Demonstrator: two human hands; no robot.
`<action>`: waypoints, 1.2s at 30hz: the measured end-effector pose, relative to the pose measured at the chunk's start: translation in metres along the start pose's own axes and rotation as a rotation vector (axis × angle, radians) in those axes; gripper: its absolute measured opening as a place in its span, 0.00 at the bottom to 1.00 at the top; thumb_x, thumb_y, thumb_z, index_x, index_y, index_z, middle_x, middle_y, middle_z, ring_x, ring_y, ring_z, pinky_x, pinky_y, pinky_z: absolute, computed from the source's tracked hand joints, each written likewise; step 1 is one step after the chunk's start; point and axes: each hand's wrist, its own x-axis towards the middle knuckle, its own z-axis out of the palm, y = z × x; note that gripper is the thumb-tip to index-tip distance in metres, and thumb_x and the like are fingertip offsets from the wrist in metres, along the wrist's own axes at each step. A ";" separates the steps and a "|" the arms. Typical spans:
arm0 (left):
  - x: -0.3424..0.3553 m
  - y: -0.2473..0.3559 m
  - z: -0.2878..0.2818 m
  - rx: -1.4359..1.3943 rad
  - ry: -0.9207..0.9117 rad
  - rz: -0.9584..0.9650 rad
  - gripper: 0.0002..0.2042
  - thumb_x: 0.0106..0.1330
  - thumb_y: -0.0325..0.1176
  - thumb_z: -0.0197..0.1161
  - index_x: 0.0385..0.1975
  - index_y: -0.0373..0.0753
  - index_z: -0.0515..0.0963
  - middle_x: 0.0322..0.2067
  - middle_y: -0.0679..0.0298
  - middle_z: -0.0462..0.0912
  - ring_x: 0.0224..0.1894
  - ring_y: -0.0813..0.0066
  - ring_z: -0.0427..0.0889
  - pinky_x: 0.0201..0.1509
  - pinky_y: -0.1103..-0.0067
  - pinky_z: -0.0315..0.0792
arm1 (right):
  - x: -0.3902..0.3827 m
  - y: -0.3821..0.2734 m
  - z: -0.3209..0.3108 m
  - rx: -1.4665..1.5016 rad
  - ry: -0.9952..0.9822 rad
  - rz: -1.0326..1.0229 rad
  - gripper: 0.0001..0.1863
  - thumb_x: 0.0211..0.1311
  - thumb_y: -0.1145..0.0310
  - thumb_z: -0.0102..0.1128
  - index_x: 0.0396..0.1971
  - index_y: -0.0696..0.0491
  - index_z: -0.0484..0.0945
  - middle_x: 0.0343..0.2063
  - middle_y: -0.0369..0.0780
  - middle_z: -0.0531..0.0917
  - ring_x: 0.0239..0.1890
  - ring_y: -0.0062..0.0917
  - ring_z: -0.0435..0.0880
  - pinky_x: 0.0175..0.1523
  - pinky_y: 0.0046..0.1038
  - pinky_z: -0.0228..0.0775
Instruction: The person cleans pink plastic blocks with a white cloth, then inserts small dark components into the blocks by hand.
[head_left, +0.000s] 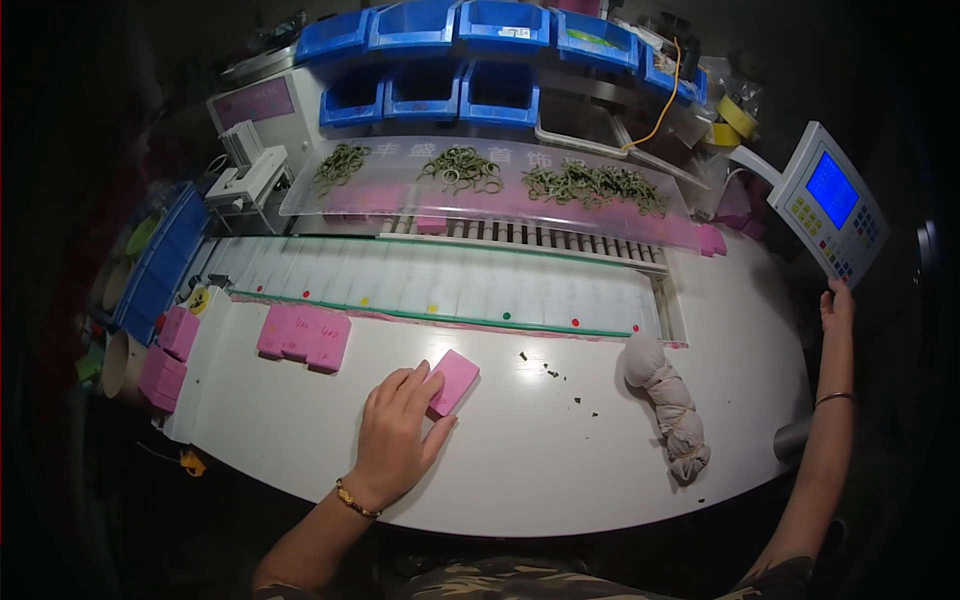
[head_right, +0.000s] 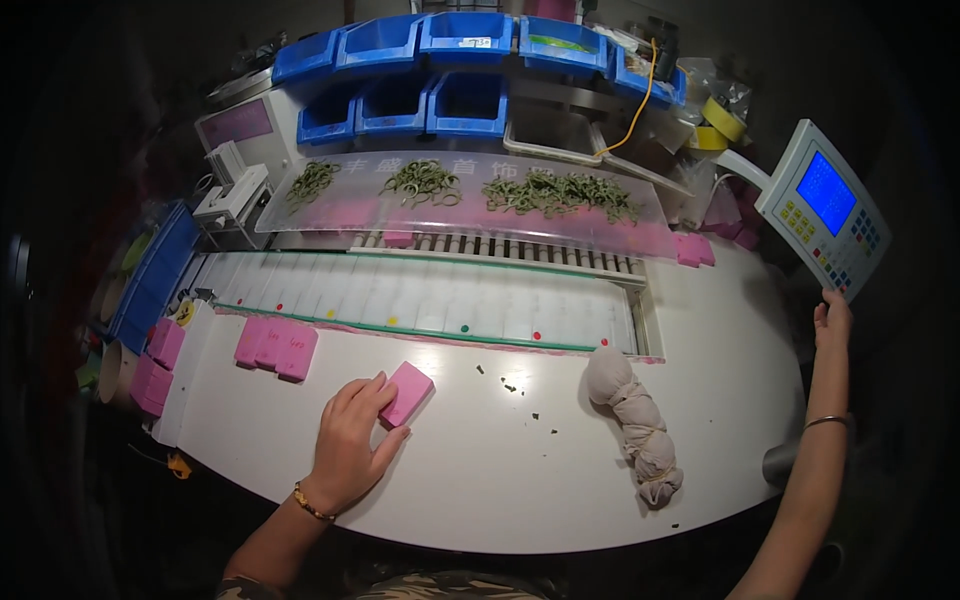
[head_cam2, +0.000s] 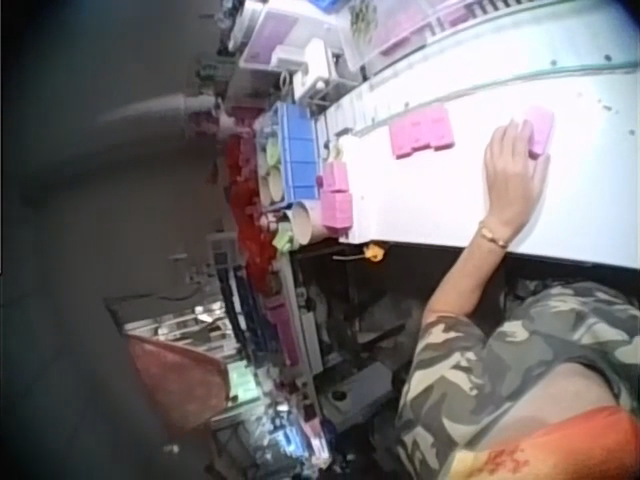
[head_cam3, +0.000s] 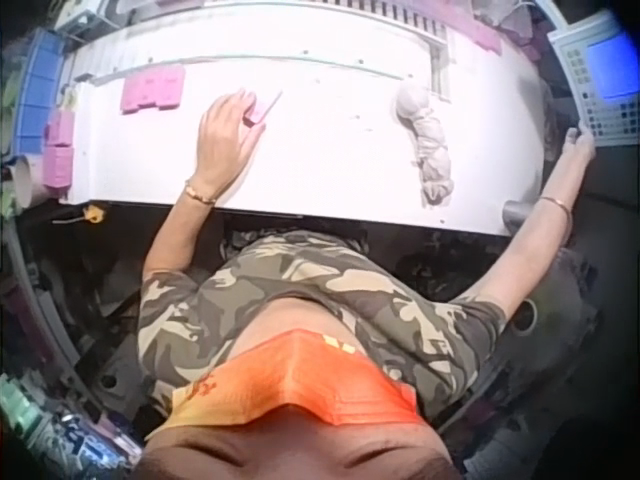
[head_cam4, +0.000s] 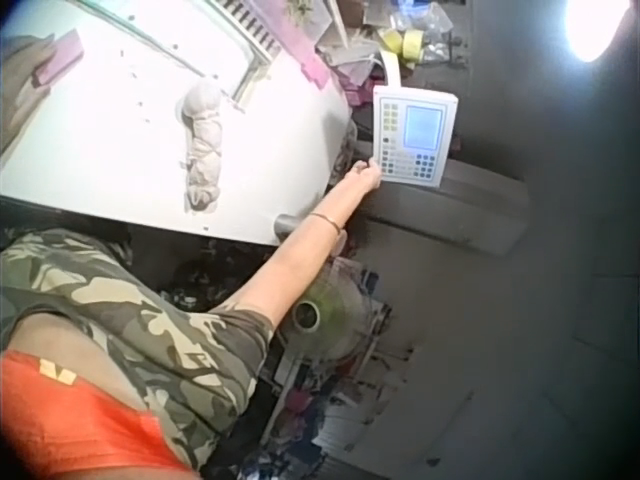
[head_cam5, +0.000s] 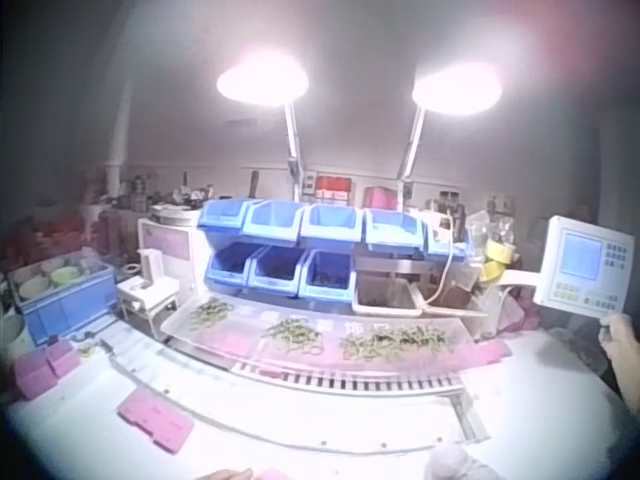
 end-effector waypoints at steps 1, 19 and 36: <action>0.000 0.000 0.000 -0.005 0.001 0.004 0.26 0.53 0.31 0.69 0.52 0.32 0.71 0.54 0.48 0.74 0.56 0.52 0.71 0.59 0.64 0.62 | -0.004 0.001 0.003 -0.007 0.023 0.003 0.28 0.61 0.72 0.59 0.63 0.51 0.66 0.55 0.38 0.74 0.36 0.16 0.76 0.34 0.13 0.72; 0.015 0.036 -0.016 0.047 -0.187 0.153 0.33 0.56 0.46 0.68 0.61 0.45 0.68 0.66 0.52 0.59 0.70 0.52 0.55 0.71 0.53 0.43 | -0.304 0.041 0.058 -0.089 -0.669 -0.281 0.23 0.59 0.77 0.56 0.55 0.54 0.68 0.55 0.38 0.70 0.48 0.18 0.72 0.50 0.21 0.65; 0.005 0.060 0.016 0.148 -0.224 0.620 0.25 0.64 0.55 0.55 0.61 0.62 0.69 0.64 0.67 0.66 0.70 0.71 0.58 0.73 0.55 0.39 | -0.440 0.060 0.085 -0.020 -1.423 0.438 0.13 0.67 0.70 0.54 0.47 0.59 0.76 0.41 0.36 0.81 0.41 0.15 0.78 0.44 0.18 0.70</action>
